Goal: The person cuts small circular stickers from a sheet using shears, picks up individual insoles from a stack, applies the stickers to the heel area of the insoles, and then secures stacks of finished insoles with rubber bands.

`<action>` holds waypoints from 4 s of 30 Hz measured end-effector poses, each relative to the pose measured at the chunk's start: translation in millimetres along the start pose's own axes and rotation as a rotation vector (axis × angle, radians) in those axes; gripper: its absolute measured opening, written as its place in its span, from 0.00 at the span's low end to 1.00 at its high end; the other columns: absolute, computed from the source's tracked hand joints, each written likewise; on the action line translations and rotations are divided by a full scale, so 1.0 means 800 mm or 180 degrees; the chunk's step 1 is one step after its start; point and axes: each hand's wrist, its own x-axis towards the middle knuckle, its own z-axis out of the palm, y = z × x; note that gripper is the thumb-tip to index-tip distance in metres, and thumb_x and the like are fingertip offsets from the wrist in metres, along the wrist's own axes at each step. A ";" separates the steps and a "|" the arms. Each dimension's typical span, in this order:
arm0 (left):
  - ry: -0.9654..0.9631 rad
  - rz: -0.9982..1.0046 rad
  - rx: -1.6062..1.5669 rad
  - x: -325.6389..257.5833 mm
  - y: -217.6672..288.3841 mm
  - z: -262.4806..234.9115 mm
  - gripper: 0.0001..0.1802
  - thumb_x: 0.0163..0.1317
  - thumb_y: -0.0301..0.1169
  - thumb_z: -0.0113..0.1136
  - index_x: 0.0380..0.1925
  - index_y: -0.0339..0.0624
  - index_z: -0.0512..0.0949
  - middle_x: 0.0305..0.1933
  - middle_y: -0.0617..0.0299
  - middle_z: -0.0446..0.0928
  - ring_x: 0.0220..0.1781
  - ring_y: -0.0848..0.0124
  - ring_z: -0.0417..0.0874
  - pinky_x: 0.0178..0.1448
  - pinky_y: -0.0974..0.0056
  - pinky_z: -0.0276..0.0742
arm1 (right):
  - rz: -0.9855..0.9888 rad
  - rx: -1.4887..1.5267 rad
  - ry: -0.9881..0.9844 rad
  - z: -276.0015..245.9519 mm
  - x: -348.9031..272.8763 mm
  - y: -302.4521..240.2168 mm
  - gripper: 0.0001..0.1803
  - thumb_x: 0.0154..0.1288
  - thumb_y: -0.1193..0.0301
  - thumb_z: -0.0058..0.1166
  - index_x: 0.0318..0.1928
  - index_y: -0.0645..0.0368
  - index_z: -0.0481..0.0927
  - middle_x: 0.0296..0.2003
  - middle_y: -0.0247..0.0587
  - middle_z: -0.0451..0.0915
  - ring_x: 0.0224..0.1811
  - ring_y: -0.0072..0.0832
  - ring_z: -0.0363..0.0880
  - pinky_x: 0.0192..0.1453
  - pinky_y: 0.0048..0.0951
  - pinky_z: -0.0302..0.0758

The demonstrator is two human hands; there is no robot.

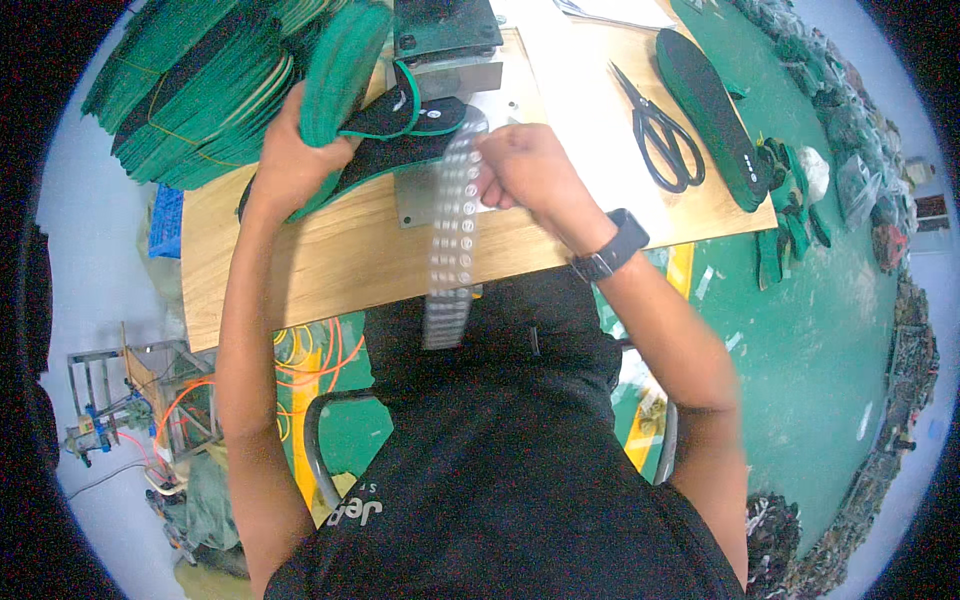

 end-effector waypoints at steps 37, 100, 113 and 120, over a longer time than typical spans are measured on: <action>0.0696 -0.0145 -0.0725 -0.005 -0.027 -0.011 0.05 0.45 0.27 0.60 0.22 0.39 0.75 0.20 0.70 0.73 0.23 0.81 0.70 0.30 0.71 0.69 | 0.0097 -0.0422 -0.0246 -0.002 0.020 0.003 0.16 0.66 0.68 0.52 0.22 0.63 0.79 0.16 0.38 0.79 0.09 0.16 0.70 0.11 0.13 0.62; -0.0646 0.0329 0.1513 0.002 0.006 0.015 0.48 0.37 0.39 0.69 0.62 0.39 0.61 0.43 0.41 0.78 0.45 0.48 0.79 0.50 0.54 0.75 | -0.0138 0.0941 0.0464 -0.023 -0.021 0.024 0.12 0.69 0.69 0.47 0.30 0.62 0.75 0.21 0.36 0.78 0.15 0.16 0.71 0.16 0.13 0.63; 0.0361 -0.0132 -0.0389 -0.006 -0.025 -0.024 0.20 0.45 0.30 0.66 0.41 0.34 0.76 0.34 0.59 0.80 0.35 0.74 0.78 0.44 0.68 0.74 | 0.0206 -0.0592 -0.0253 -0.008 0.026 -0.007 0.18 0.68 0.65 0.50 0.21 0.60 0.76 0.15 0.36 0.77 0.11 0.18 0.72 0.12 0.14 0.63; 0.0595 -0.0200 -0.0741 -0.007 -0.031 -0.027 0.12 0.47 0.28 0.65 0.33 0.35 0.78 0.29 0.64 0.79 0.30 0.77 0.76 0.38 0.69 0.74 | 0.0195 -0.0959 -0.0385 -0.006 0.025 -0.013 0.19 0.68 0.64 0.50 0.21 0.60 0.76 0.15 0.37 0.78 0.10 0.18 0.72 0.11 0.15 0.63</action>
